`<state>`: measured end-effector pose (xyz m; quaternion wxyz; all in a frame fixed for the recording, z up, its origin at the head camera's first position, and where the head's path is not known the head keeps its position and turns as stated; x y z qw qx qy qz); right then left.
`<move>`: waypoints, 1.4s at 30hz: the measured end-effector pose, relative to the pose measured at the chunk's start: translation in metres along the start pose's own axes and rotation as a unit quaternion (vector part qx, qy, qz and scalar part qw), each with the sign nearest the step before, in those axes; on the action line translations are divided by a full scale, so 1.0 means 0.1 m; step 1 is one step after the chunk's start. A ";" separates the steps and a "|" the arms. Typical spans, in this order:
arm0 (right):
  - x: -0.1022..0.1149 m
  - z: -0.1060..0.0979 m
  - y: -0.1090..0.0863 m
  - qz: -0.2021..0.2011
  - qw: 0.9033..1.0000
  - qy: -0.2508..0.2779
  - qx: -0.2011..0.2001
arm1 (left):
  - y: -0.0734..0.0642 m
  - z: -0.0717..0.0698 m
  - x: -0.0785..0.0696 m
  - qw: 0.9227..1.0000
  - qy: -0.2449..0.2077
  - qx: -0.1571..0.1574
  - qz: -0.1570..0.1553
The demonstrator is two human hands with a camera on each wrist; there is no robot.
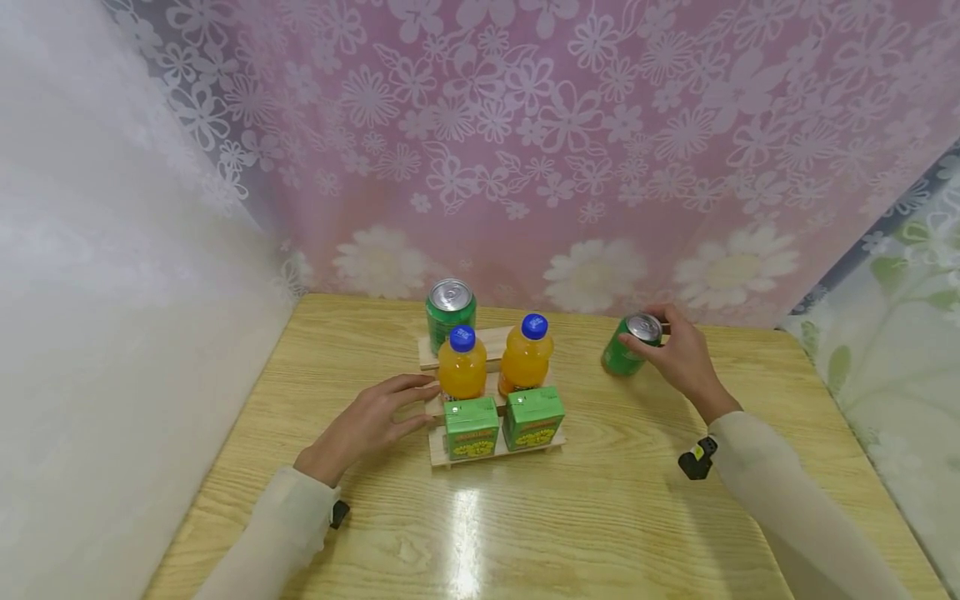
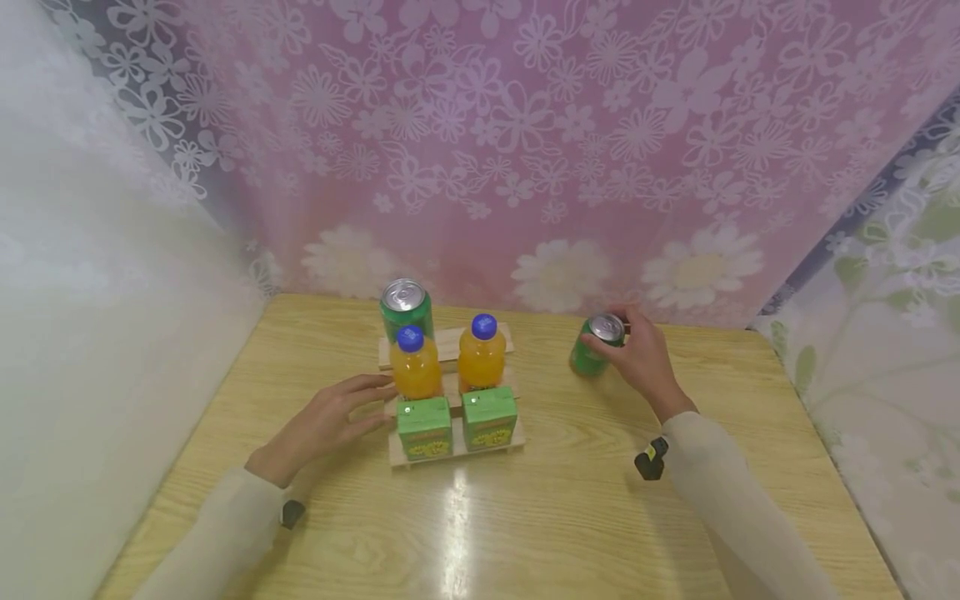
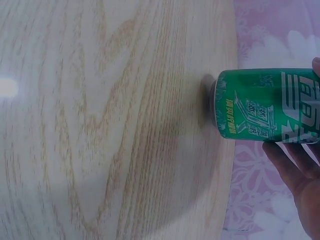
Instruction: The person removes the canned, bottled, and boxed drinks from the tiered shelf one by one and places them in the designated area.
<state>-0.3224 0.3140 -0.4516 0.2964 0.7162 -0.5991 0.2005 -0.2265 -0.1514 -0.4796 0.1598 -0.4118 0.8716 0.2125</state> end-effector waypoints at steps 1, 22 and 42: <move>0.00 0.00 0.00 -0.001 1.000 -0.003 0.000 | 0.00 0.00 0.00 1.000 0.000 0.000 -0.001; -0.06 0.07 -0.03 0.014 1.000 0.017 0.000 | -0.01 -0.02 -0.01 1.000 -0.008 -0.008 -0.003; -0.09 0.12 -0.04 0.038 0.999 0.031 0.012 | -0.02 -0.01 -0.01 1.000 -0.004 -0.021 0.010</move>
Point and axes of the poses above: each hand's wrist, its own y-axis towards the middle knuckle, its own z-axis out of the palm, x = y × z, the point moved 6 cm from there along y, towards the middle knuckle, and after that the axes turned 2 degrees about x, right-handed, at the moved point
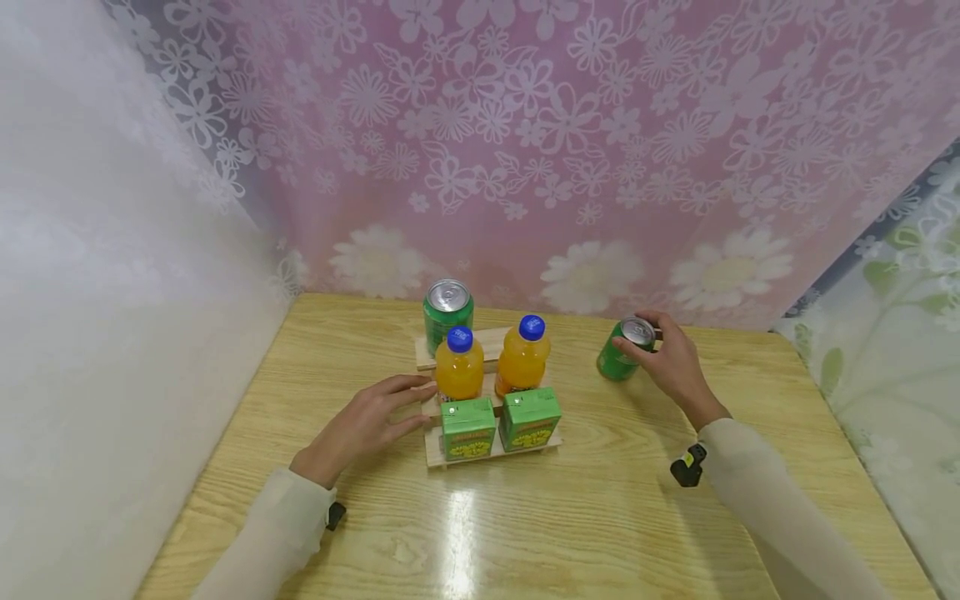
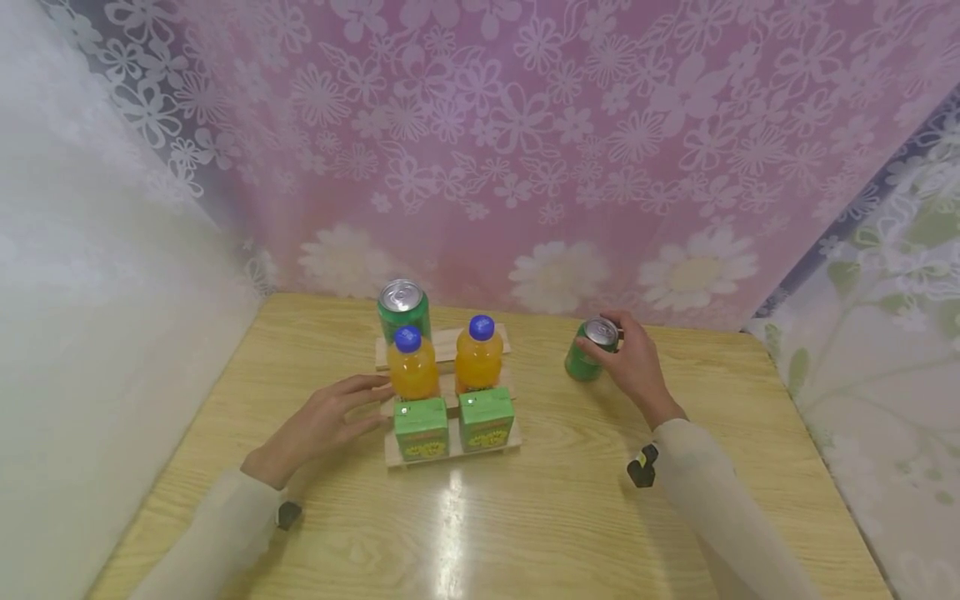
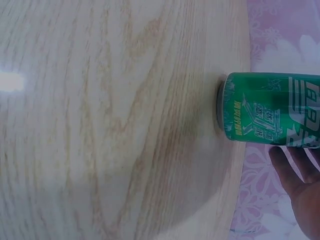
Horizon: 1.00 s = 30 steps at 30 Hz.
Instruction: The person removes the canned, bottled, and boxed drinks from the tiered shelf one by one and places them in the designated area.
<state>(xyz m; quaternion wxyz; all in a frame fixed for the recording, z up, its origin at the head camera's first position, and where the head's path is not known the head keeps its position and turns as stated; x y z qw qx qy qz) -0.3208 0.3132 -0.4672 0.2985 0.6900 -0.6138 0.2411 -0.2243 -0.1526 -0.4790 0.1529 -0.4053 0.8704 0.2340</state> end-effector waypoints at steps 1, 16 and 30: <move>0.01 0.00 0.00 -0.001 1.000 0.001 -0.001 | 0.00 0.00 0.00 1.000 0.000 0.000 -0.002; 0.63 -0.16 0.25 -0.074 0.995 0.015 -0.067 | 0.00 -0.01 0.00 1.000 -0.009 0.003 -0.013; 1.18 -0.05 0.40 -0.106 0.991 0.064 -0.040 | 0.00 -0.02 -0.02 0.999 -0.014 0.013 -0.027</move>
Point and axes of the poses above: each hand's wrist, its own y-axis towards the middle knuckle, its own z-axis out of the palm, x = y × z, the point moved 6 cm from there along y, towards the middle knuckle, and after that the axes turned 2 degrees about x, right-handed, at the moved point
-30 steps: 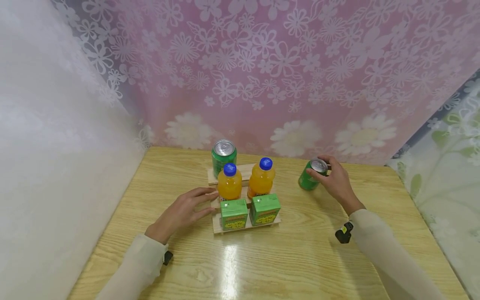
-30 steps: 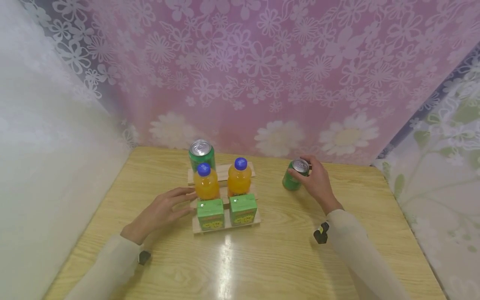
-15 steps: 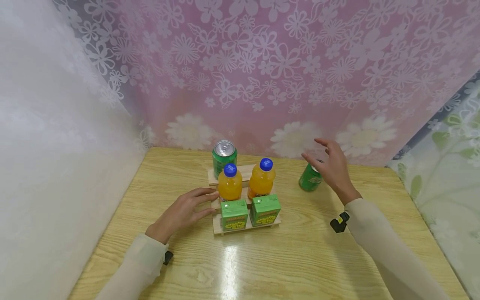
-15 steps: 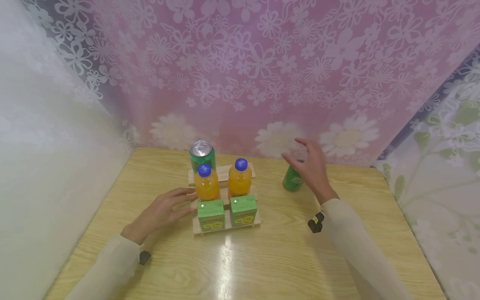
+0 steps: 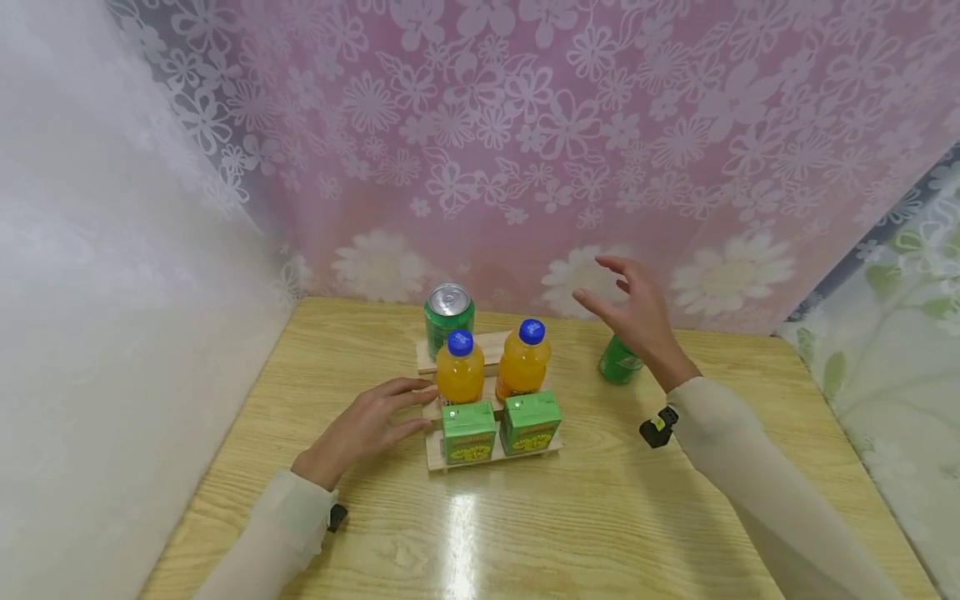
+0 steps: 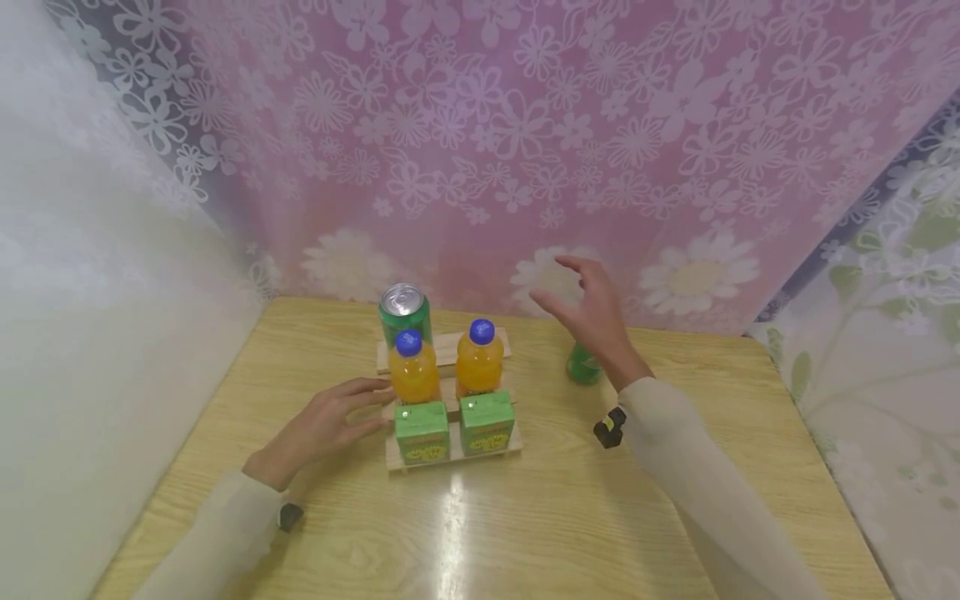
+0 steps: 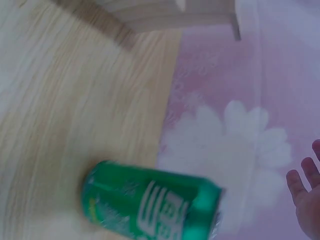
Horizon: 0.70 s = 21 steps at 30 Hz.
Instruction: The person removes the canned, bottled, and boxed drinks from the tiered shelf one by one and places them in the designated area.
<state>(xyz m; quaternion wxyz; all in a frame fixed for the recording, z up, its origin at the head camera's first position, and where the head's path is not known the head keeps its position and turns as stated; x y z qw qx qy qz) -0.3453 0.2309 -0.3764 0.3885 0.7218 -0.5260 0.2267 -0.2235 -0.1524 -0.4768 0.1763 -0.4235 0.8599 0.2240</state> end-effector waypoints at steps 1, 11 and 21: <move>0.04 0.01 0.02 0.000 1.000 0.001 0.002 | 0.00 0.00 0.00 1.000 0.001 0.001 -0.001; 0.46 0.20 0.18 -0.009 0.999 0.018 0.045 | 0.00 0.02 0.01 1.000 0.004 0.001 -0.007; 0.81 0.39 0.29 -0.042 0.995 0.032 0.085 | 0.00 0.01 0.00 1.000 0.006 0.002 -0.004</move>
Point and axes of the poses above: each hand's wrist, its own y-axis towards the middle knuckle, its own z-axis out of the palm, x = y × z, the point moved 6 cm from there along y, towards the middle knuckle, and after that the axes turned 2 degrees about x, right-handed, at the moved point
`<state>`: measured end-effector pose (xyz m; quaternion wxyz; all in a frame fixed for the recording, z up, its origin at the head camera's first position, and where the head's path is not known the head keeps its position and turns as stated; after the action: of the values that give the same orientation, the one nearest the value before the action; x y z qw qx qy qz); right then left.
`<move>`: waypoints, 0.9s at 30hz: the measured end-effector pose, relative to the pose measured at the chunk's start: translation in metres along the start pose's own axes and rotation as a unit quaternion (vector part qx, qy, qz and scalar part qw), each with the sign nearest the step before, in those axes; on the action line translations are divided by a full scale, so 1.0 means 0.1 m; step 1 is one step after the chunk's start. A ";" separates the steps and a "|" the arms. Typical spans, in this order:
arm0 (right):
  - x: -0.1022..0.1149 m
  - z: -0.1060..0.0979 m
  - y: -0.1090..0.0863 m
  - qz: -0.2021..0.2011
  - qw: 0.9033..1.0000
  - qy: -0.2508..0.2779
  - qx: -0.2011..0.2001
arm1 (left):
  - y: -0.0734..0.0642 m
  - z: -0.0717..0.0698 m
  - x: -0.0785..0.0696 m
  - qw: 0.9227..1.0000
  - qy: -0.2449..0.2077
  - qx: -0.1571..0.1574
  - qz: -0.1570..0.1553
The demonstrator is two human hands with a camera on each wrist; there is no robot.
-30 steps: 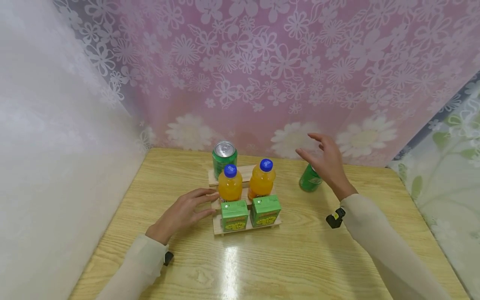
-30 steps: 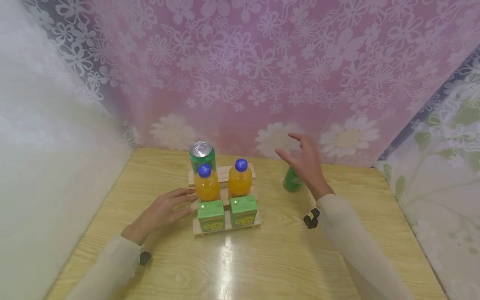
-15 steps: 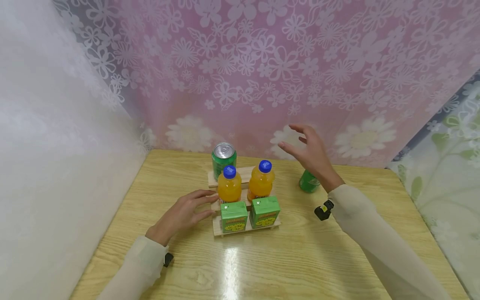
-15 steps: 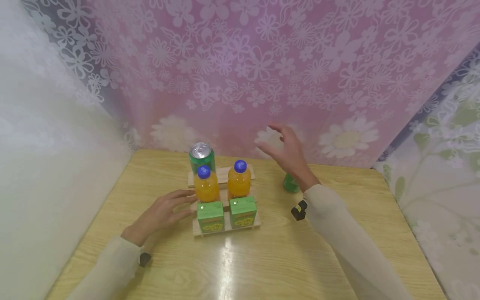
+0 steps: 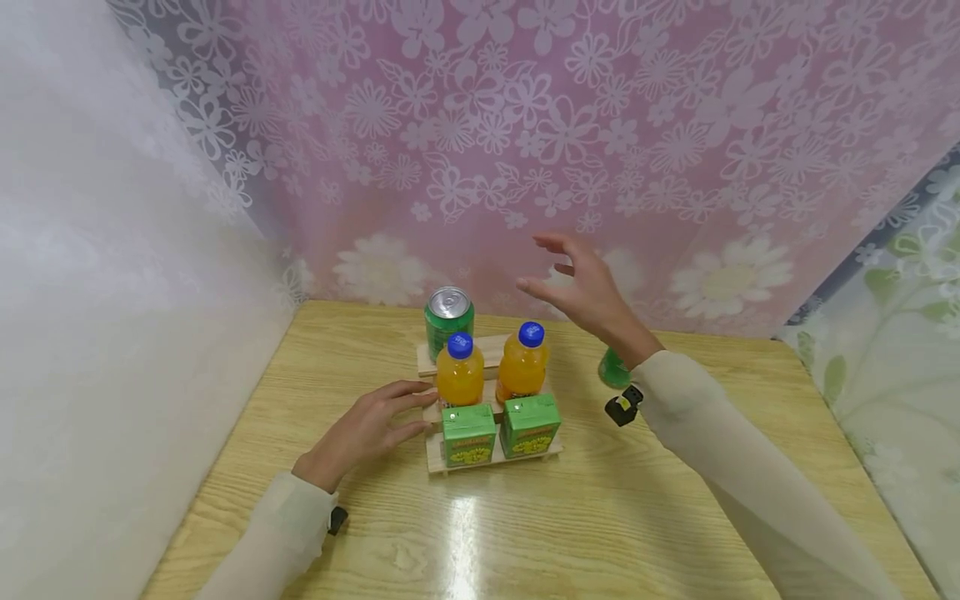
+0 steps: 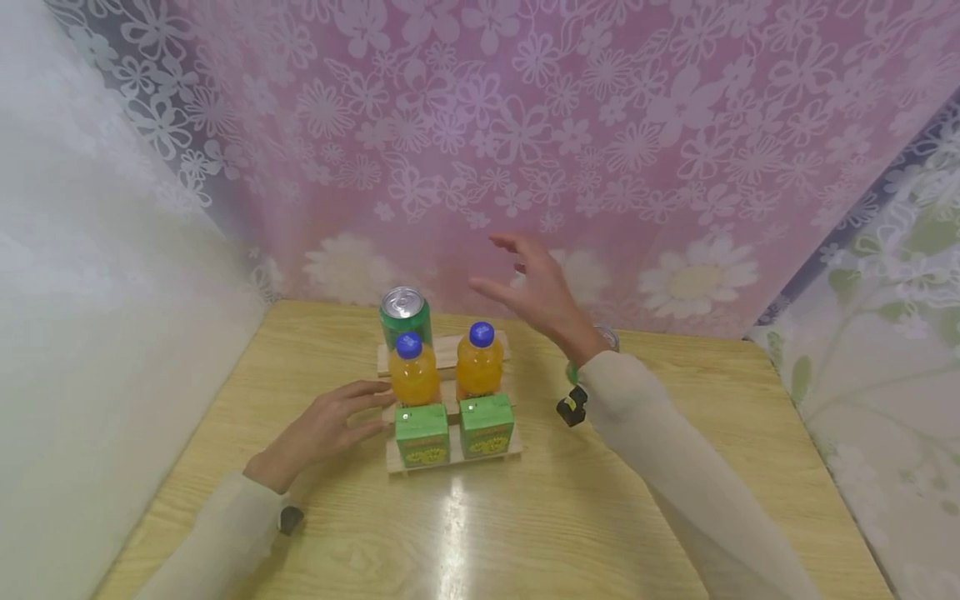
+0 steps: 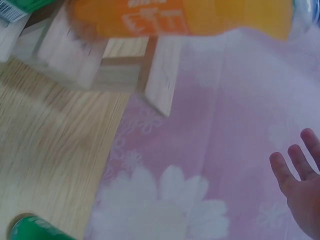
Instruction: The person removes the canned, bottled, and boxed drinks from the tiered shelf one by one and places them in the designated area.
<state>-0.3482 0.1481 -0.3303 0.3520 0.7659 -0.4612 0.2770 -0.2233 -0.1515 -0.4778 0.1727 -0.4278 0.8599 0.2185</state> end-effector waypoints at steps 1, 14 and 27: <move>0.03 0.02 0.01 -0.004 1.000 0.000 0.005 | 0.00 0.00 0.00 1.000 0.001 -0.001 0.000; 0.33 0.26 0.14 -0.040 0.997 -0.010 0.071 | 0.00 -0.01 0.01 1.000 0.004 -0.008 0.015; 0.54 0.51 0.20 -0.024 0.983 0.010 0.183 | 0.01 -0.01 0.02 1.000 -0.002 0.003 0.005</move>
<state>-0.3382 0.0739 -0.3148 0.2168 0.8256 -0.3804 0.3559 -0.2247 -0.1528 -0.4774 0.1747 -0.4229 0.8621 0.2180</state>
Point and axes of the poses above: each hand's wrist, its own y-axis towards the middle knuckle, its own z-axis out of the palm, x = y × z, the point moved 6 cm from there along y, towards the middle knuckle, and after that the axes turned 2 degrees about x, right-handed, at the moved point
